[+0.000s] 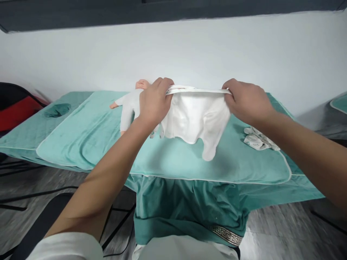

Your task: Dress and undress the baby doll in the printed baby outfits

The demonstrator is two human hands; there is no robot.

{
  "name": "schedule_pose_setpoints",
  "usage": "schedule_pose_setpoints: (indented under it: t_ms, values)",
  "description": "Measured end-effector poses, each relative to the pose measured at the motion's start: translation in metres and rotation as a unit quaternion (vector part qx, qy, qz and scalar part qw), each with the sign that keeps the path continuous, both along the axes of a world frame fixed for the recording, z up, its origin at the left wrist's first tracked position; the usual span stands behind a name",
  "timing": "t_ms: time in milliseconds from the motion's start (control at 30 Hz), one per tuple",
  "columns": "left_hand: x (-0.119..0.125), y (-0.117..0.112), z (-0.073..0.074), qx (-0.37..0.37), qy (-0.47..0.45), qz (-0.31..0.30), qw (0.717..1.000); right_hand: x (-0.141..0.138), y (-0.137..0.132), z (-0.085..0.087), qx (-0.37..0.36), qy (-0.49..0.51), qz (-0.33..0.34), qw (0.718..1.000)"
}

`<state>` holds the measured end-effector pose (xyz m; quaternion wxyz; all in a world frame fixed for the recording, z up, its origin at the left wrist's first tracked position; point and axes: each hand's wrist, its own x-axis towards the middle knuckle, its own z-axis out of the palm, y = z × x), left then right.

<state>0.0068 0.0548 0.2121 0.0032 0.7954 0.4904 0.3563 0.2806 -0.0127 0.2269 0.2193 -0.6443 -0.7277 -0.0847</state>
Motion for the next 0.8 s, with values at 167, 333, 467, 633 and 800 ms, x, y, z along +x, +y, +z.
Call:
schedule_pose_setpoints:
  t_ms: [167, 333, 467, 633, 800]
  values:
    - [-0.017, 0.006, -0.011, -0.082, -0.016, 0.002, 0.996, 0.017, -0.008, -0.003, -0.06, 0.028, -0.009, 0.998]
    - [-0.036, 0.003, -0.015, -0.185, -0.025, -0.048, 0.981, 0.03, -0.021, -0.004, -0.098, 0.154, -0.015, 0.983]
    - [-0.054, 0.012, -0.011, -0.229, -0.003, -0.036, 0.973, 0.041, -0.02, -0.002, -0.098, 0.135, -0.058, 0.984]
    - [-0.052, 0.044, -0.024, -0.272, 0.038, -0.011, 0.962, 0.038, 0.005, -0.016, -0.125, 0.002, -0.094, 0.988]
    - [-0.015, 0.062, -0.088, -0.222, 0.063, 0.12, 0.966, 0.001, 0.04, -0.084, -0.109, -0.107, -0.131, 0.98]
